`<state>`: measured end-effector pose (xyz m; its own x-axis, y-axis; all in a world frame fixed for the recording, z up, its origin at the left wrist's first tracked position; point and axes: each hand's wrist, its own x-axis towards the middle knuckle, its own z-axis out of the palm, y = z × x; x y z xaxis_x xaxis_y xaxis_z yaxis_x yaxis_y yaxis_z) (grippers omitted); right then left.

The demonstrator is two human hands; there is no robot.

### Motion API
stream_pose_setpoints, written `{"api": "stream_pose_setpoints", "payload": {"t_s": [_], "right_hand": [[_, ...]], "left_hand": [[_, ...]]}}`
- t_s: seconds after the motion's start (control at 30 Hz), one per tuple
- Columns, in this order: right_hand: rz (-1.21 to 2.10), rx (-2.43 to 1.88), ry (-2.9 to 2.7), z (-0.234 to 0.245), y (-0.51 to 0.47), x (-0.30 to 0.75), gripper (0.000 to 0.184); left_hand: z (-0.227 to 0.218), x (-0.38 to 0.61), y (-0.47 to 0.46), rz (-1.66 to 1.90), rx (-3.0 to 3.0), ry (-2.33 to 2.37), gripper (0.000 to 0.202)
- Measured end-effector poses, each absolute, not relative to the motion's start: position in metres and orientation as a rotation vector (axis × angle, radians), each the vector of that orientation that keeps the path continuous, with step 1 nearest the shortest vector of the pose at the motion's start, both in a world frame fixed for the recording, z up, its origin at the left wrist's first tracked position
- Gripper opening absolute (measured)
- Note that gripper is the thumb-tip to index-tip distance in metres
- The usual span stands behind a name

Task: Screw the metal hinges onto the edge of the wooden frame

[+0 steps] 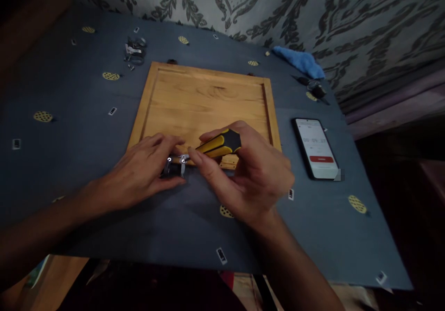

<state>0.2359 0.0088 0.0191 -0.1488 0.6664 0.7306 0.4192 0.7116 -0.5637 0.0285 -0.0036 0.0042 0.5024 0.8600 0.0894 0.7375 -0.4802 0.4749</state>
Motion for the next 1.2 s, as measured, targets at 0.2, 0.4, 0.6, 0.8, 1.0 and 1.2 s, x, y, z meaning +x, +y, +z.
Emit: {"api": "stream_pose_setpoints", "payload": {"t_s": [0.2, 0.4, 0.6, 0.8, 1.0, 1.2], "right_hand": [[0.363, -0.927, -1.846, 0.0172, 0.007, 0.2361, 0.012], [0.37, -0.895, -1.826, 0.0177, 0.0072, 0.2328, 0.014], [0.383, -0.898, -1.815, 0.0184, 0.0075, 0.2313, 0.012], [0.366, -0.841, -1.88, 0.0197, 0.0088, 0.2334, 0.018], [0.386, -0.817, -1.891, 0.0183, 0.0113, 0.234, 0.02], [0.377, -0.824, -1.913, 0.0195, 0.0122, 0.2338, 0.015]], "left_hand": [[0.007, 0.0298, -0.0032, 0.409, 2.349, 1.339, 0.05], [0.0071, 0.0315, -0.0034, 0.393, 2.379, 1.346, 0.053], [0.0048, 0.0306, -0.0037, 0.431, 2.399, 1.337, 0.051], [0.0035, 0.0284, -0.0035, 0.472, 2.394, 1.315, 0.05], [0.005, 0.0307, -0.0036, 0.429, 2.398, 1.337, 0.052], [0.0064, 0.0303, -0.0037, 0.404, 2.392, 1.333, 0.055]]}}
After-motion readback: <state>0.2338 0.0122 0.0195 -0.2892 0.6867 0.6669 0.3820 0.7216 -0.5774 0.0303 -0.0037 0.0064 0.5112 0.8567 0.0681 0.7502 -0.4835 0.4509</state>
